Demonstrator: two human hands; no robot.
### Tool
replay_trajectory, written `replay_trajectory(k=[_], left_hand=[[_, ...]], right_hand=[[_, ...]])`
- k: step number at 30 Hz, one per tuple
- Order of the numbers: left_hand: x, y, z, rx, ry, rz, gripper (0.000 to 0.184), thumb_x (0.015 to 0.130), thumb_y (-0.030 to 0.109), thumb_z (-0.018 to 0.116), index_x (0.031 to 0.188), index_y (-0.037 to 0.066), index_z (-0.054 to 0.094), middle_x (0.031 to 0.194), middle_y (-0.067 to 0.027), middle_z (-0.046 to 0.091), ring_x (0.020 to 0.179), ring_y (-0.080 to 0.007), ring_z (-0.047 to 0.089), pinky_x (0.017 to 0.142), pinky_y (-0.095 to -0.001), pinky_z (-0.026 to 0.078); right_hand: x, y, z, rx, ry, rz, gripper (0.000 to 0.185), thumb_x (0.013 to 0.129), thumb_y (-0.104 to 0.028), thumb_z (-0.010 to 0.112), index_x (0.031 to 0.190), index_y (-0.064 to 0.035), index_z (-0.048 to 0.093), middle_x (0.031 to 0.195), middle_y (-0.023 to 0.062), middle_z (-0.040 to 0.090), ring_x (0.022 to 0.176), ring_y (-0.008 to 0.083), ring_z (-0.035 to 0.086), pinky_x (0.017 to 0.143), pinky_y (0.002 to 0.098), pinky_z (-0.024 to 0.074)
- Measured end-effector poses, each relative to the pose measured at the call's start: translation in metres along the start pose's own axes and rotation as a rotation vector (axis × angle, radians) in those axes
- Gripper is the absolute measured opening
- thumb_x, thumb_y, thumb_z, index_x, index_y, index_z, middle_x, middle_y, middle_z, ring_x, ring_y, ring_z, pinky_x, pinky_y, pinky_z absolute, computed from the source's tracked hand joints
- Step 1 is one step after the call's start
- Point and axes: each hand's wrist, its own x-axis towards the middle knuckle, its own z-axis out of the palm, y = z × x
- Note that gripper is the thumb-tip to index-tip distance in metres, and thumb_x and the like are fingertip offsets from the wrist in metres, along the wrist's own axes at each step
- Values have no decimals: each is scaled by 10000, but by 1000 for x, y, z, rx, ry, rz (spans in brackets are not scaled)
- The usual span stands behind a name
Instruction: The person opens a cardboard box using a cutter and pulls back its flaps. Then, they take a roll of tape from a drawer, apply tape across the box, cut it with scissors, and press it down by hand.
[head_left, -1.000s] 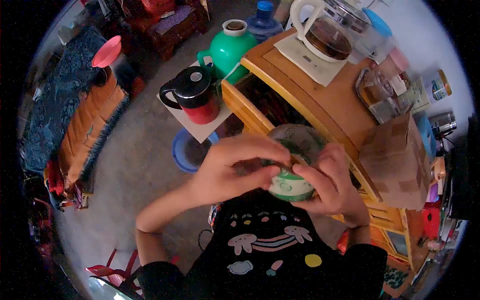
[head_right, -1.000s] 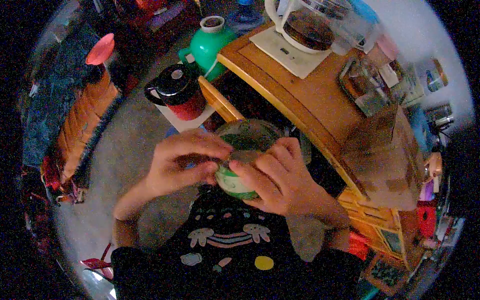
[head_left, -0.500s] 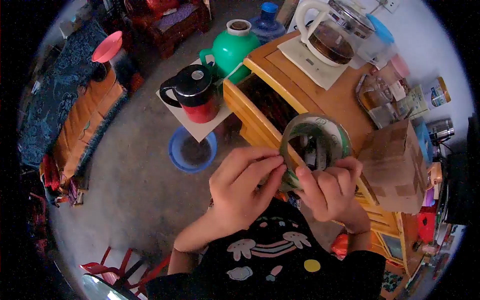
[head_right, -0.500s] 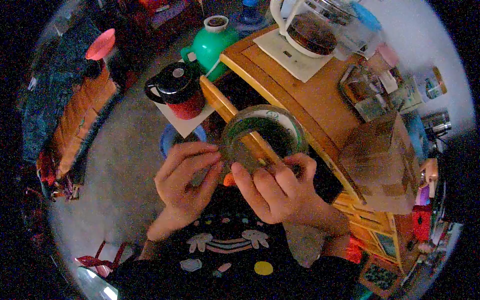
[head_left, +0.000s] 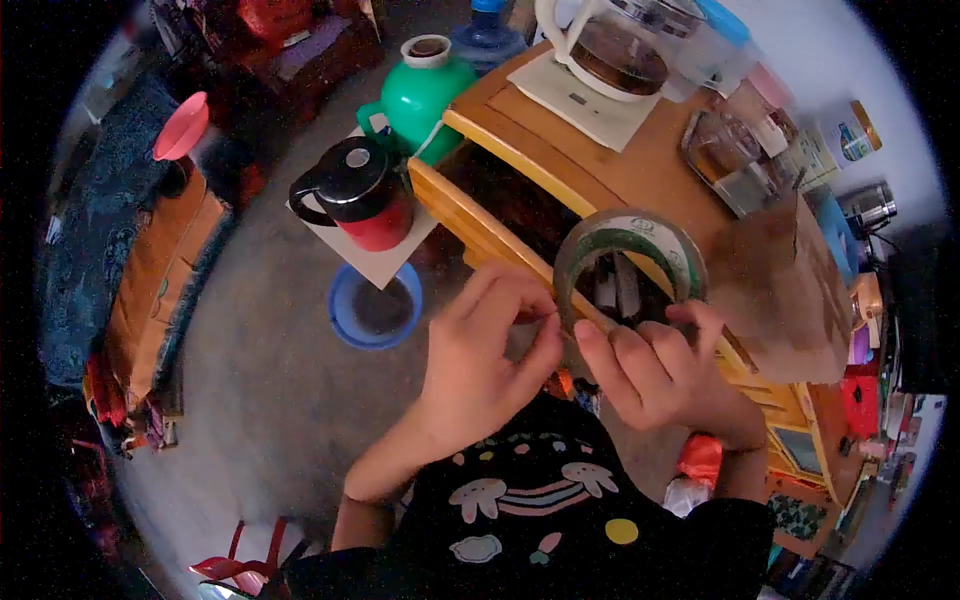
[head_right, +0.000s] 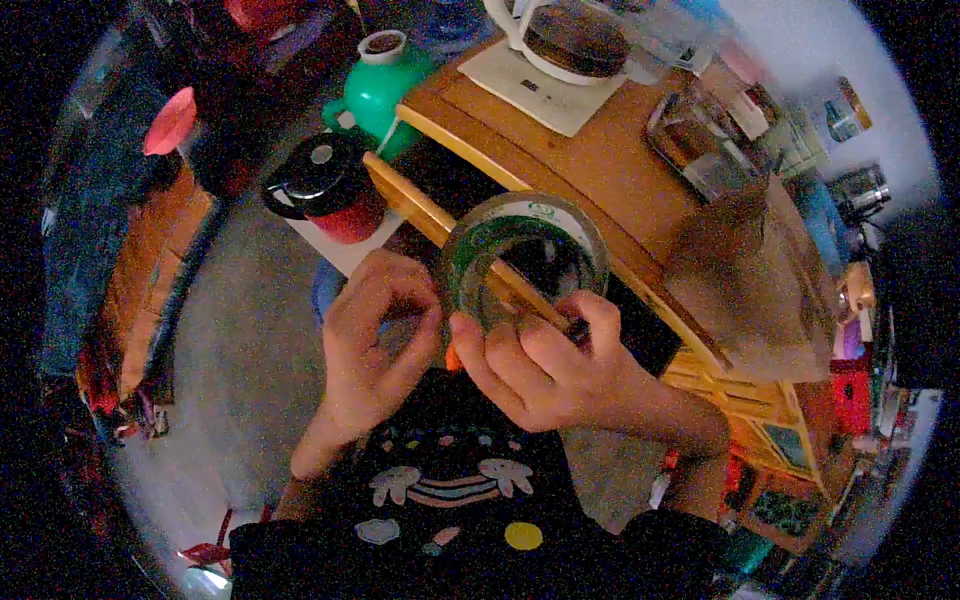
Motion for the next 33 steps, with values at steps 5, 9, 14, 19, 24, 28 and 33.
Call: replay_trajectory(k=[5, 9, 14, 19, 24, 28, 33], left_hand=[[3, -4, 7, 3, -76, 33, 154, 607, -28, 533, 719, -9, 428, 683, -113, 459, 581, -217, 514, 508, -270, 426], [1, -2, 9, -35, -107, -47, 150, 612, -19, 532, 715, -9, 423, 702, -114, 467, 602, -219, 524, 515, -268, 435], [-1, -10, 9, -176, -107, -94, 134, 649, -19, 524, 761, -9, 452, 736, -103, 489, 653, -182, 544, 550, -249, 457], [2, -1, 9, -380, -115, -148, 201, 664, 11, 583, 841, -17, 492, 773, -86, 506, 671, -144, 548, 550, -228, 467], [9, -3, 3, -204, -64, -81, 132, 660, 3, 585, 767, -23, 512, 741, -83, 506, 652, -137, 547, 541, -223, 466], [13, -6, -4, -188, -63, -64, 102, 662, -3, 576, 742, -22, 516, 703, -83, 501, 635, -142, 545, 536, -225, 462], [19, -8, -8, -163, -85, -73, 94, 644, -13, 562, 715, -18, 500, 690, -92, 492, 614, -164, 544, 528, -234, 452]], right_hand=[[-8, -2, 2, 29, -13, 55, 307, 634, -90, 524, 938, -46, 526, 685, 4, 398, 662, 147, 361, 594, 361, 331], [-12, 0, 3, 53, 31, 91, 283, 629, -135, 528, 908, -88, 549, 683, -15, 408, 657, 135, 373, 584, 348, 322], [-14, 8, -5, 187, 14, 214, 275, 619, -171, 536, 886, -113, 562, 653, -23, 391, 621, 136, 369, 570, 346, 325], [-11, 11, -6, 148, 16, 242, 284, 621, -161, 534, 898, -103, 549, 633, -15, 369, 600, 150, 350, 564, 367, 331], [-6, 11, -2, 126, -12, 194, 447, 553, -162, 655, 963, -69, 502, 751, 27, 407, 684, 192, 388, 628, 400, 334], [2, 14, 7, 36, 54, 127, 272, 641, -152, 516, 907, -109, 550, 661, -16, 389, 634, 137, 358, 561, 351, 337], [7, 17, 11, -8, 37, 81, 267, 643, -157, 512, 903, -110, 552, 666, -20, 395, 638, 136, 359, 567, 346, 336]])
